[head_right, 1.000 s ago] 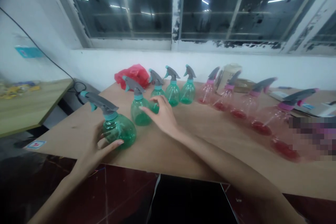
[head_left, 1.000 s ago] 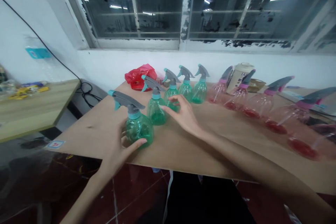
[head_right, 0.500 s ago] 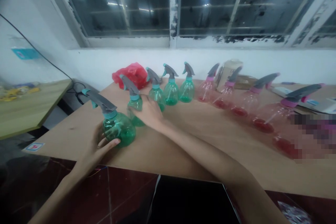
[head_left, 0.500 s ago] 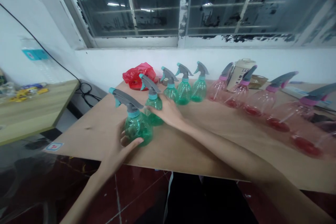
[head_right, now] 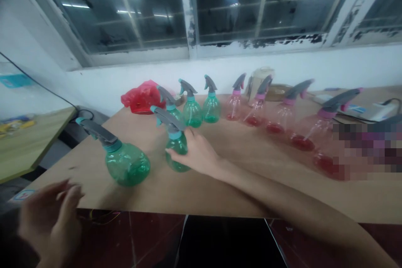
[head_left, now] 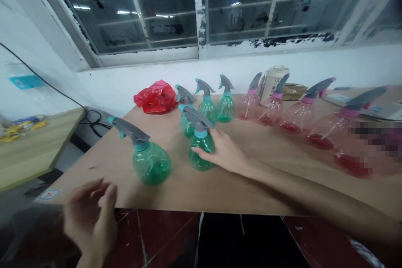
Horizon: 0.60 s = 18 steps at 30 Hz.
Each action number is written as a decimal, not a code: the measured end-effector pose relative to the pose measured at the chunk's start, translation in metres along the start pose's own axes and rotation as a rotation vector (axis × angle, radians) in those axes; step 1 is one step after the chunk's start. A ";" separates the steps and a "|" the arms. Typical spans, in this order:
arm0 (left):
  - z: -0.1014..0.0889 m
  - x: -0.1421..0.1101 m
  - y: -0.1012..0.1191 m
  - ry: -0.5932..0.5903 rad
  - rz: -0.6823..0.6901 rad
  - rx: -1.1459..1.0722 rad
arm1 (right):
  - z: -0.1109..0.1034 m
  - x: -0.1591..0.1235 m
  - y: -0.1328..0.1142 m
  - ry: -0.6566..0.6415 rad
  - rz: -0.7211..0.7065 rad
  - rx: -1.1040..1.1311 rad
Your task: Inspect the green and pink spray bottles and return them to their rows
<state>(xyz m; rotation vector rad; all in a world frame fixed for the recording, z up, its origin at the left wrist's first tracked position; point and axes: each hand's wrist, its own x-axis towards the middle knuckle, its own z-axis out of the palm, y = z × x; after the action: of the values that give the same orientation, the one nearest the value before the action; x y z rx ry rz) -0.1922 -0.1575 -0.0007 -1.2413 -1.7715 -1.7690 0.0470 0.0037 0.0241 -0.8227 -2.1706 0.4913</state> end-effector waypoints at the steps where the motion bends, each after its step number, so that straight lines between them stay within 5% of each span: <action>1: 0.001 -0.004 0.010 0.122 0.057 -0.003 | -0.005 -0.007 0.006 0.015 -0.014 -0.014; 3: 0.008 -0.014 0.031 -0.076 0.072 -0.060 | -0.015 -0.023 0.019 0.058 -0.052 -0.042; 5: 0.022 -0.028 0.050 -0.303 0.262 -0.207 | -0.024 -0.039 0.033 0.109 -0.079 -0.046; 8: 0.060 -0.049 0.073 -0.786 0.174 -0.078 | -0.035 -0.061 0.049 0.182 -0.086 0.001; 11: 0.110 -0.063 0.093 -1.121 0.084 -0.130 | -0.046 -0.078 0.057 0.236 -0.046 0.081; 14: 0.153 -0.072 0.112 -1.251 0.070 -0.241 | -0.059 -0.087 0.062 0.299 0.048 0.165; 18: 0.186 -0.074 0.130 -1.267 0.003 -0.328 | -0.081 -0.085 0.072 0.335 0.174 0.319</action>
<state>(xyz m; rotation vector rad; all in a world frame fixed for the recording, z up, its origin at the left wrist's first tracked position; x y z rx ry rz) 0.0098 -0.0297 -0.0056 -2.9084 -1.9656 -1.3014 0.1808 0.0035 -0.0086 -0.8503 -1.6700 0.7110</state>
